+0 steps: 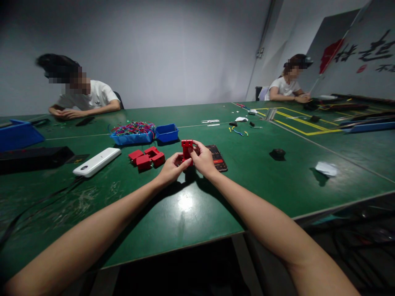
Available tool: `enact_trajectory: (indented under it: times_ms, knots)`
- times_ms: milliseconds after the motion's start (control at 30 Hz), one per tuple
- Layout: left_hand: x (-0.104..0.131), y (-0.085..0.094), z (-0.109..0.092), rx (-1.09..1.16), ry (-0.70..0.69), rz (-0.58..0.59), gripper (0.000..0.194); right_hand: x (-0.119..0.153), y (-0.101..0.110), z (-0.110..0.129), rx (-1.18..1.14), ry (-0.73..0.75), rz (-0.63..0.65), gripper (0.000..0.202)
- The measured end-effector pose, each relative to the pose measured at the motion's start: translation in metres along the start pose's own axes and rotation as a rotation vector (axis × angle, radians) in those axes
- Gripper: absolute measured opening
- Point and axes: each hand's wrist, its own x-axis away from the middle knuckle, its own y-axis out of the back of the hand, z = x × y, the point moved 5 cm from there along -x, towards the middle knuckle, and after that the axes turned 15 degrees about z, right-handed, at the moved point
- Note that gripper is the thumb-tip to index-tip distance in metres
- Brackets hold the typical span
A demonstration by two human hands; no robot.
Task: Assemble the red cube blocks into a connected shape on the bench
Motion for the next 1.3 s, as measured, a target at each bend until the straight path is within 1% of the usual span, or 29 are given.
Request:
enact_trajectory:
  times_ms: [133,267,400,500,633,700,800,900,1000,1067,1100,1167,1233,1300]
  knots:
    - [0.002,0.005,-0.001,-0.069,0.002,-0.094,0.041,0.001,-0.003,0.005,-0.012,-0.014,0.029,0.038]
    - [0.005,0.007,-0.003,-0.131,-0.001,-0.139,0.039,0.002,-0.007,0.009,-0.038,-0.001,0.079,0.043]
    - [0.006,0.007,-0.007,-0.280,-0.042,-0.152,0.039,0.002,-0.002,0.004,0.049,-0.026,0.000,0.047]
    - [0.007,0.009,-0.008,-0.406,-0.074,-0.206,0.038,0.002,0.003,0.001,0.103,-0.035,-0.042,0.047]
    - [0.007,0.016,-0.004,-0.461,-0.067,-0.295,0.041,0.001,0.005,-0.002,0.121,-0.041,-0.038,0.045]
    - [0.008,0.018,-0.001,-0.455,-0.055,-0.318,0.041,0.001,0.005,-0.004,0.112,-0.046,-0.041,0.045]
    - [0.007,0.016,0.001,-0.406,-0.047,-0.284,0.040,0.001,0.003,-0.005,0.069,-0.041,-0.062,0.044]
    - [0.007,0.013,-0.001,-0.342,-0.066,-0.267,0.041,0.003,0.001,0.001,0.008,-0.027,-0.068,0.044]
    - [0.009,0.013,-0.005,-0.266,-0.075,-0.348,0.049,0.004,0.001,0.010,-0.047,-0.016,-0.071,0.045]
    - [0.010,0.013,-0.005,-0.146,-0.079,-0.400,0.057,0.003,0.003,0.013,-0.064,-0.027,-0.062,0.046]
    - [0.010,0.013,-0.005,-0.075,-0.087,-0.418,0.058,0.003,0.003,0.013,-0.065,-0.041,-0.050,0.047]
    - [0.011,0.014,-0.005,0.020,-0.108,-0.455,0.056,0.002,0.002,0.010,-0.057,-0.075,-0.008,0.049]
    - [0.013,0.016,-0.007,0.003,-0.121,-0.510,0.051,0.003,-0.002,0.006,-0.046,-0.098,0.049,0.049]
    - [0.016,0.019,-0.011,-0.088,-0.130,-0.553,0.046,0.004,-0.008,0.003,-0.023,-0.098,0.128,0.045]
